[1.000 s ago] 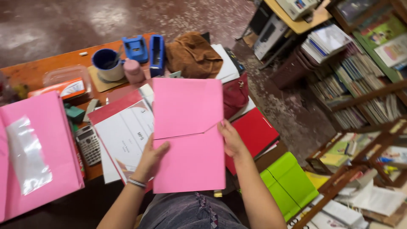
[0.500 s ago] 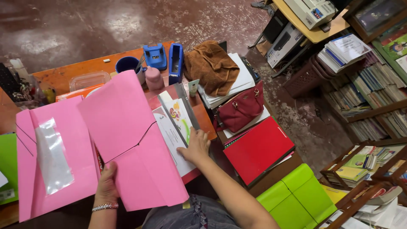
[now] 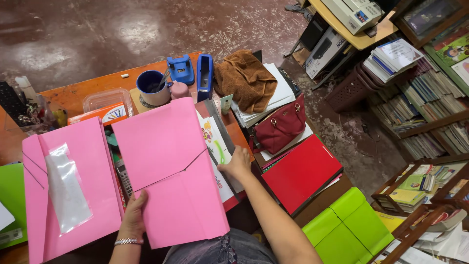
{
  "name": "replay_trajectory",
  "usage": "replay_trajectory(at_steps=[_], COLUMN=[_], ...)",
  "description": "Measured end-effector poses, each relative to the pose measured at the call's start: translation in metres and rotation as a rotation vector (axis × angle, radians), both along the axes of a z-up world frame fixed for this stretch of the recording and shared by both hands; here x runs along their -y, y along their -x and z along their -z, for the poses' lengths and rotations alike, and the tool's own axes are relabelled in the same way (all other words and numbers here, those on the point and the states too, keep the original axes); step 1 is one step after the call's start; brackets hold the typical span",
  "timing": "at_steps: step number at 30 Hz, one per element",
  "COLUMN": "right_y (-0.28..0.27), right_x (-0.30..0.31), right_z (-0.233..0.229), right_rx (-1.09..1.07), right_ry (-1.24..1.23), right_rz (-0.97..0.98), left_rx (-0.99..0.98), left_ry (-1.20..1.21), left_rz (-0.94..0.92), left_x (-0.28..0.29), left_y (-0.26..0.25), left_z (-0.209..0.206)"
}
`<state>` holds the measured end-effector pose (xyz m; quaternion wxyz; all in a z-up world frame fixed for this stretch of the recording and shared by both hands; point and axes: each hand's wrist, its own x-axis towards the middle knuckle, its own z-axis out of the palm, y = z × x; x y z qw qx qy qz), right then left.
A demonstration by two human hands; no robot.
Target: Organizing and rearranging various folders and papers on a desk.
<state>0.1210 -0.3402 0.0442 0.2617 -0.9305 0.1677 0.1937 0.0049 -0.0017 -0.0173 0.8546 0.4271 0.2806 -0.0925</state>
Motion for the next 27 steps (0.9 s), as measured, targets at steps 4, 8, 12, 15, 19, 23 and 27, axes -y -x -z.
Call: replay_trajectory(at_steps=[4,8,12,15,19,23,27], right_y=[-0.002,-0.002,-0.001,-0.003,0.0,0.011,0.023], right_x=[0.009,0.006,-0.004,-0.001,0.014,0.021,0.028], right_z=[0.012,0.012,-0.023,-0.026,0.018,0.024,0.018], right_rx=[0.228,0.286,0.286,0.089,0.059,-0.015,0.011], right_ry=[-0.093,-0.25,-0.334,-0.314,-0.555,-1.074,-1.161], right_rz=[-0.023,0.028,0.029,-0.013,0.036,0.133,0.291], left_rx=[0.016,0.044,0.053,0.057,0.057,0.02,0.05], left_ry=[0.066,0.137,0.167,0.131,0.184,0.179,0.101], left_rz=[0.023,0.082,0.115,0.079,0.048,-0.14,-0.287], left_x=[0.018,0.022,0.026,0.033,0.026,0.0,-0.025], left_y=[-0.014,-0.022,-0.029,-0.032,-0.032,-0.023,-0.013], left_z=[-0.003,0.012,0.007,-0.003,0.008,0.027,-0.001])
